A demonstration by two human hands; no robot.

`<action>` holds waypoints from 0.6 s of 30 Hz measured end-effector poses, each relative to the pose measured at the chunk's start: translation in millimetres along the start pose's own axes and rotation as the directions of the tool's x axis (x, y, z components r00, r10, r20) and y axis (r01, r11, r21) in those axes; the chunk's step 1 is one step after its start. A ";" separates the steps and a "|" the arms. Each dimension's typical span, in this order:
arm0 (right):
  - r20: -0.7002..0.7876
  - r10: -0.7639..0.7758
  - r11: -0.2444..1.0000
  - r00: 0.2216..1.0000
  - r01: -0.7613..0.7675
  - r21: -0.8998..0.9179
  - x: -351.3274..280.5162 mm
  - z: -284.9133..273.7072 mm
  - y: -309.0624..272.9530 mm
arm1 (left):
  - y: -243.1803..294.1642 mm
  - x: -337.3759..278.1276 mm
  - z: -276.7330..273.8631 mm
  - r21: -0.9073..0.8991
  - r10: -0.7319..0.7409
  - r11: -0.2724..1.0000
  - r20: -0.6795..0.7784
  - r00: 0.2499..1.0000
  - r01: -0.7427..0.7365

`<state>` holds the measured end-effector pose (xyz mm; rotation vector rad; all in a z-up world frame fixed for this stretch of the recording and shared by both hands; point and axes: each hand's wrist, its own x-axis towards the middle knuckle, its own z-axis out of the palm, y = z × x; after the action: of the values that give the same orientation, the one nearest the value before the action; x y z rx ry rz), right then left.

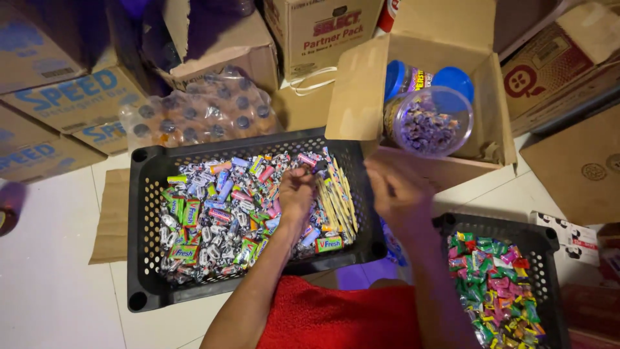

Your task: Sorting various wrapped candies and sticks from a large crate and boxes into a plastic jar.

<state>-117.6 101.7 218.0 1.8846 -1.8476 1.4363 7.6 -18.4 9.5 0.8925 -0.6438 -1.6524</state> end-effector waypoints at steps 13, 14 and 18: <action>0.684 0.128 0.980 0.718 -0.199 0.025 -102.8 120.5 106.5 | -8.4 5.9 -12.1 0.065 -0.177 0.981 -0.057 0.982 0.181; 0.713 0.246 0.964 0.656 -0.239 -0.112 -95.1 119.1 92.9 | -17.4 10.0 -15.9 0.059 -0.156 0.986 -0.031 0.987 0.158; 0.700 0.511 0.857 0.499 -0.228 -0.463 -68.4 121.1 51.2 | 43.6 -17.5 19.3 0.153 -0.409 0.887 -0.177 0.895 0.435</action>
<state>-83.9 56.4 81.0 2.2267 -2.8154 0.1559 18.2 -13.2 59.0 1.3518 -0.5380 -1.9126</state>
